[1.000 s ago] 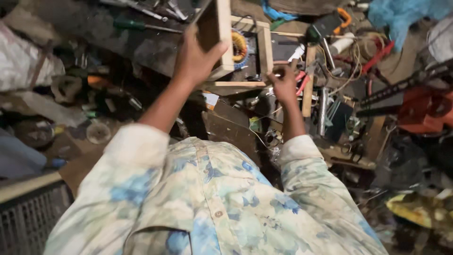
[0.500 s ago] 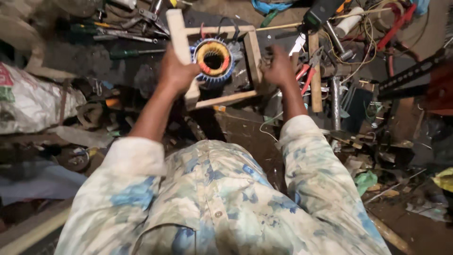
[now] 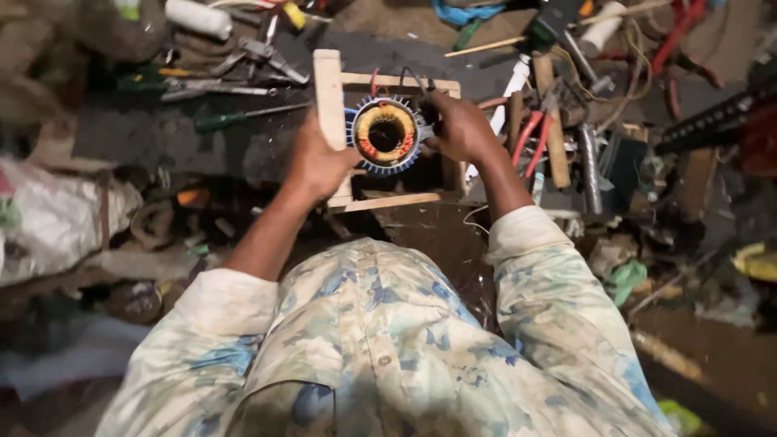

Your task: The person works at a cluttered workbench, first handling a small metal component with a screwdriver, then moving to a motor stator mounted in a wooden frame. They use shears to cut and trim wires on the stator, repeatedly adjusting the component and the tool.

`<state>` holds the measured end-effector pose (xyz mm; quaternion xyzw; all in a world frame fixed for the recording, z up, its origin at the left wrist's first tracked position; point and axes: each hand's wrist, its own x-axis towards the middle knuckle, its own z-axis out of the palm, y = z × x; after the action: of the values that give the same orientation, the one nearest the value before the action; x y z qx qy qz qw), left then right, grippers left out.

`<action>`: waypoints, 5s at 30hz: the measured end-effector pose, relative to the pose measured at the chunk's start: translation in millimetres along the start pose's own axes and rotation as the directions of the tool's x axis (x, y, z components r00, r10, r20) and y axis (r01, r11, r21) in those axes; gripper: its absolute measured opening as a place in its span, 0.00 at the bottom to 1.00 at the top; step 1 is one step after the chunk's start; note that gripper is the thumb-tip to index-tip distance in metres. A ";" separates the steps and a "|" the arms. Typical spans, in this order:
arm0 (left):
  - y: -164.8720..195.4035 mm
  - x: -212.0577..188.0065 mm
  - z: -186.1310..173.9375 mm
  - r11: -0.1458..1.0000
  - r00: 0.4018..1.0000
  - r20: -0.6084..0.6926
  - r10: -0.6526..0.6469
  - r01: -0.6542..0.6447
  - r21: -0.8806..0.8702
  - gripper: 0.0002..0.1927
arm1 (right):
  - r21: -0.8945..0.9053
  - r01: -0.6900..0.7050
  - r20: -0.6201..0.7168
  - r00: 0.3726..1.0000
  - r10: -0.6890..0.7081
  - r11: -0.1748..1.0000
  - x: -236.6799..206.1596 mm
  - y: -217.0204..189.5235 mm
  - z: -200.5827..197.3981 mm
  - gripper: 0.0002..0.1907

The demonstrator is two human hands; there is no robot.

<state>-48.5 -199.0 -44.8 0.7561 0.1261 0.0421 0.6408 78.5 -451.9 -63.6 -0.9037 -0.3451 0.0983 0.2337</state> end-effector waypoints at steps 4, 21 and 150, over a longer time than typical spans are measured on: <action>19.4 22.7 -17.1 0.975 0.975 0.193 0.107 -0.142 0.174 0.36 | -0.025 -0.141 -0.010 0.990 0.141 0.990 -25.8 -1.0 -11.9 0.31; 23.0 103.5 -30.3 0.983 0.792 0.608 0.064 -0.156 0.100 0.40 | 0.203 -0.497 -0.359 0.764 0.536 0.844 -138.7 15.6 -6.3 0.42; 91.2 45.9 -38.4 0.732 0.890 0.371 0.263 -0.435 0.525 0.31 | 0.695 -0.579 0.144 0.694 0.706 0.427 -129.6 -126.3 110.2 0.20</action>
<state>-0.4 -164.4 46.8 0.9264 -0.1020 0.0170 0.3621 -128.1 -417.2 -95.7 -0.8119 0.1120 0.2248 0.5269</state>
